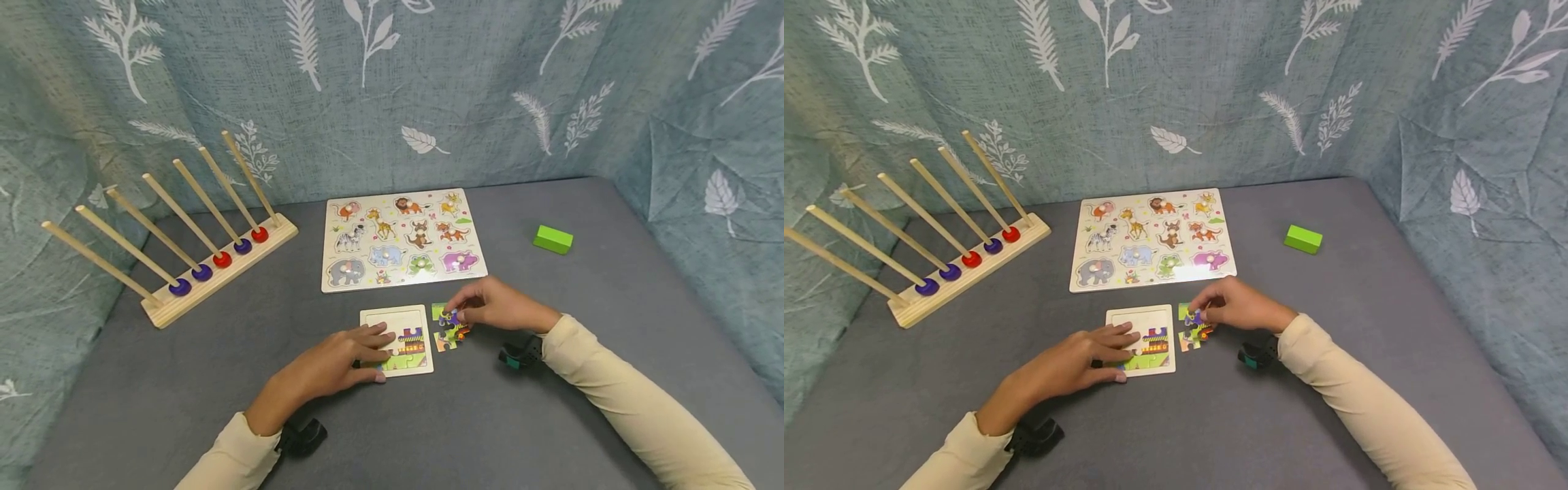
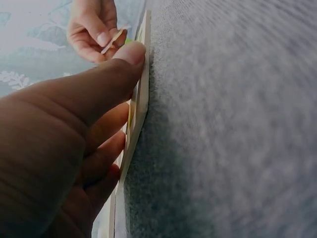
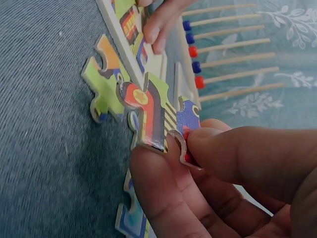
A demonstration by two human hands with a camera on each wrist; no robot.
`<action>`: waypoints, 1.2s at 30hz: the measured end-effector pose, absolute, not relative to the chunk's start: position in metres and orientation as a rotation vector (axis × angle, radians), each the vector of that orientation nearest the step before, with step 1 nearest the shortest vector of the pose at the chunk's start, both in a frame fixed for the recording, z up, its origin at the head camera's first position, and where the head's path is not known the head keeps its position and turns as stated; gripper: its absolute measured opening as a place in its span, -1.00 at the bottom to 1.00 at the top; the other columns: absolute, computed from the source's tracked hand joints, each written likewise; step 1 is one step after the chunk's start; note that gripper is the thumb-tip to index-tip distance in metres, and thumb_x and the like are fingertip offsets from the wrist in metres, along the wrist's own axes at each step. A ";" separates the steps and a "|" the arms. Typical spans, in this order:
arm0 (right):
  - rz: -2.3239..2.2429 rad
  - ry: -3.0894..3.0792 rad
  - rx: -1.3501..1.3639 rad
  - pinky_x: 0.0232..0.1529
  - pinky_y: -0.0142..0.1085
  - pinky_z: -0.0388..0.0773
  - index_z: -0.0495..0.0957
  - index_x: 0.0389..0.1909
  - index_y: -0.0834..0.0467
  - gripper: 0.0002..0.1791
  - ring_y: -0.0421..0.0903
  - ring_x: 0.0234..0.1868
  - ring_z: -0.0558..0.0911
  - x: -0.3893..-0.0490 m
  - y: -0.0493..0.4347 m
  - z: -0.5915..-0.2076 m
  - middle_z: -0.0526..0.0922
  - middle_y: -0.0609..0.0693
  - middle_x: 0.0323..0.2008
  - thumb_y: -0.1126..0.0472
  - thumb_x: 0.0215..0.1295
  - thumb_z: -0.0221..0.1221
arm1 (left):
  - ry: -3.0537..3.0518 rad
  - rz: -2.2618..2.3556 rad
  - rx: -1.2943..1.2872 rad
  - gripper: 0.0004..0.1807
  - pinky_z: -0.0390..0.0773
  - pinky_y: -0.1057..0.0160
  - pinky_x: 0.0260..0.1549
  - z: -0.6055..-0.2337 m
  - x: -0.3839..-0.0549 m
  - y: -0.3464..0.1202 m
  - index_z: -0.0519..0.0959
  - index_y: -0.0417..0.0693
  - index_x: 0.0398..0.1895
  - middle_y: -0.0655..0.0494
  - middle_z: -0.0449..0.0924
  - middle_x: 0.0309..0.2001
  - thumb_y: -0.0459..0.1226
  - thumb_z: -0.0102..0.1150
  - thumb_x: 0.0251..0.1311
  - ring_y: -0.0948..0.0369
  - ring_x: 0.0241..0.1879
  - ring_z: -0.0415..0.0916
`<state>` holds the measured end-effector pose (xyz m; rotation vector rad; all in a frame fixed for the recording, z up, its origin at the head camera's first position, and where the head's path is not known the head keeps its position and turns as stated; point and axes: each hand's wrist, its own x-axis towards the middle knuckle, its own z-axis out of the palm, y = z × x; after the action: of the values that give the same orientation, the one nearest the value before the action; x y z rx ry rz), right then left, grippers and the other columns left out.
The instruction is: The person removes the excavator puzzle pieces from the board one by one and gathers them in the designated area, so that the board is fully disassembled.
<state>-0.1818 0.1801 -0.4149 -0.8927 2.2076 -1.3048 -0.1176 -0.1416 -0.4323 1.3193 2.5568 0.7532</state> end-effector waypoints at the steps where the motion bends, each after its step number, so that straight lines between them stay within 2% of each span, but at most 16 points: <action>1: -1.308 2.209 -0.898 -0.32 -0.28 0.62 0.63 -0.12 0.42 -0.81 -0.17 -0.31 0.61 -0.182 0.182 -0.415 0.70 0.08 -0.27 0.48 0.29 0.17 | 2.556 0.760 1.314 -0.56 0.31 -0.08 0.23 -0.433 -0.118 -0.142 0.61 -0.17 0.12 -0.04 0.42 0.28 -0.13 0.28 0.24 -0.03 0.38 0.20; 18: -1.252 2.217 -0.860 -0.31 -0.28 0.62 0.67 -0.15 0.35 -0.82 -0.19 -0.36 0.60 -0.175 0.193 -0.413 0.71 0.05 -0.25 0.46 0.30 0.15 | 2.597 0.812 1.271 -0.59 0.33 -0.07 0.22 -0.436 -0.115 -0.137 0.65 -0.22 0.05 -0.10 0.44 0.26 -0.17 0.32 0.20 -0.04 0.37 0.21; 26: -1.209 2.266 -0.910 -0.28 -0.30 0.61 0.68 -0.15 0.34 -0.82 -0.20 -0.32 0.60 -0.172 0.195 -0.419 0.70 0.05 -0.22 0.46 0.29 0.17 | 2.600 0.779 1.250 -0.59 0.33 -0.07 0.22 -0.435 -0.112 -0.136 0.65 -0.21 0.05 -0.09 0.44 0.26 -0.18 0.32 0.20 -0.03 0.37 0.21; 31: -1.152 2.325 -0.985 -0.18 -0.31 0.57 0.68 -0.16 0.31 -0.84 -0.19 -0.19 0.60 -0.172 0.197 -0.420 0.70 0.02 -0.19 0.43 0.30 0.19 | 2.594 0.784 1.260 -0.60 0.31 -0.07 0.23 -0.435 -0.112 -0.136 0.65 -0.21 0.06 -0.10 0.42 0.27 -0.18 0.31 0.21 -0.03 0.37 0.20; 36: -1.160 2.316 -0.974 -0.22 -0.32 0.57 0.68 -0.17 0.32 -0.85 -0.20 -0.22 0.60 -0.173 0.196 -0.418 0.71 0.05 -0.19 0.44 0.29 0.19 | 2.600 0.788 1.258 -0.59 0.30 -0.08 0.23 -0.435 -0.113 -0.136 0.64 -0.21 0.06 -0.09 0.42 0.27 -0.18 0.32 0.21 -0.03 0.37 0.20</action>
<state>-0.1728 0.1961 -0.4179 -0.9736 2.3157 -1.1596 -0.1126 -0.1357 -0.4353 1.2585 2.5995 0.7880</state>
